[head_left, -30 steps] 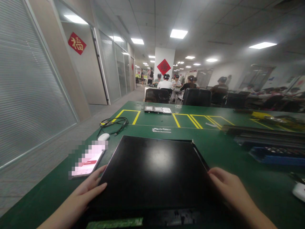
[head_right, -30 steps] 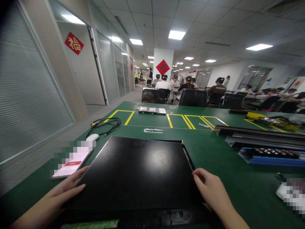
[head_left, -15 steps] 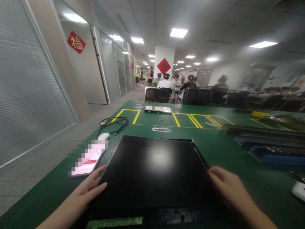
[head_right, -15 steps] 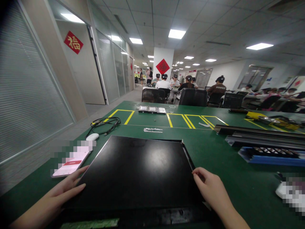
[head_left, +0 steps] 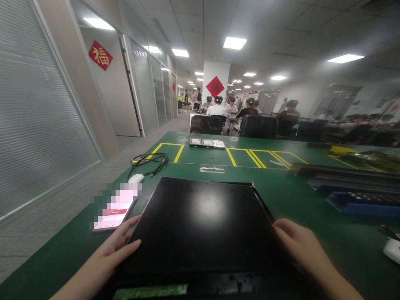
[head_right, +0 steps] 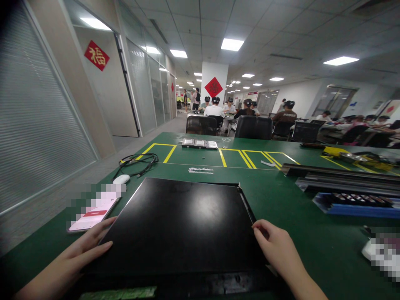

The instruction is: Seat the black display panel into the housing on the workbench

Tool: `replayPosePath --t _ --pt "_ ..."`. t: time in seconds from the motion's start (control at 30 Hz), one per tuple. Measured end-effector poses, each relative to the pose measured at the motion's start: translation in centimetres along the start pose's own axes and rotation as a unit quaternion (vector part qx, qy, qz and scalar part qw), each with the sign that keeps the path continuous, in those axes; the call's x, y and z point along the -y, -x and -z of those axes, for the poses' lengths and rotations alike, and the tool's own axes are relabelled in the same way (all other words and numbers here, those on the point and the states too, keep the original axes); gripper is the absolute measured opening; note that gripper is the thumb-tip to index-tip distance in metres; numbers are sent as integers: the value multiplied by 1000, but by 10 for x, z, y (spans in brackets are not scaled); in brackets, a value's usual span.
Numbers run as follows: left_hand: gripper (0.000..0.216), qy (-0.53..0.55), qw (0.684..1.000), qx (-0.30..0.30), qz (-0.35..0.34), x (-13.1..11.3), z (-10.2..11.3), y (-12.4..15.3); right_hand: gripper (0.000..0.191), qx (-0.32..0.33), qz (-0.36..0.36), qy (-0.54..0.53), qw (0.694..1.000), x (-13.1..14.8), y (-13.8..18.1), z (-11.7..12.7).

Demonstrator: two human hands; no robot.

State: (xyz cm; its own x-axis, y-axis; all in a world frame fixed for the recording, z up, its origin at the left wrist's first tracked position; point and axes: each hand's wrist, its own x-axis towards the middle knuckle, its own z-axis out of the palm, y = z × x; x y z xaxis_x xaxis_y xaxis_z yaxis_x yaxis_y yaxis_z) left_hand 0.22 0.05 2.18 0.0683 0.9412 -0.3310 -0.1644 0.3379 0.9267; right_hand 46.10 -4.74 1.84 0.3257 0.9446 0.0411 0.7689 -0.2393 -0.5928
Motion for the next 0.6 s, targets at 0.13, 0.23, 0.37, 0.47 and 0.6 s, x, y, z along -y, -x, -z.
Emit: replayPosePath --t 0.13,0.23,0.37,0.47,0.6 --pt "79 -10 1000 -3 -16 3 4 -4 36 13 -16 1 1000 1 1 0" --pt "75 -43 999 -7 -32 4 6 -5 37 19 -20 6 1000 0 1 1" --pt "63 -154 976 -56 -144 3 13 -10 37 14 -11 7 1000 -2 1 1" --pt "65 -266 943 -73 -187 5 21 -14 37 10 -13 10 1000 -1 0 1" --pt "71 -380 900 -63 -204 7 26 -17 37 5 -11 8 1000 2 1 2"
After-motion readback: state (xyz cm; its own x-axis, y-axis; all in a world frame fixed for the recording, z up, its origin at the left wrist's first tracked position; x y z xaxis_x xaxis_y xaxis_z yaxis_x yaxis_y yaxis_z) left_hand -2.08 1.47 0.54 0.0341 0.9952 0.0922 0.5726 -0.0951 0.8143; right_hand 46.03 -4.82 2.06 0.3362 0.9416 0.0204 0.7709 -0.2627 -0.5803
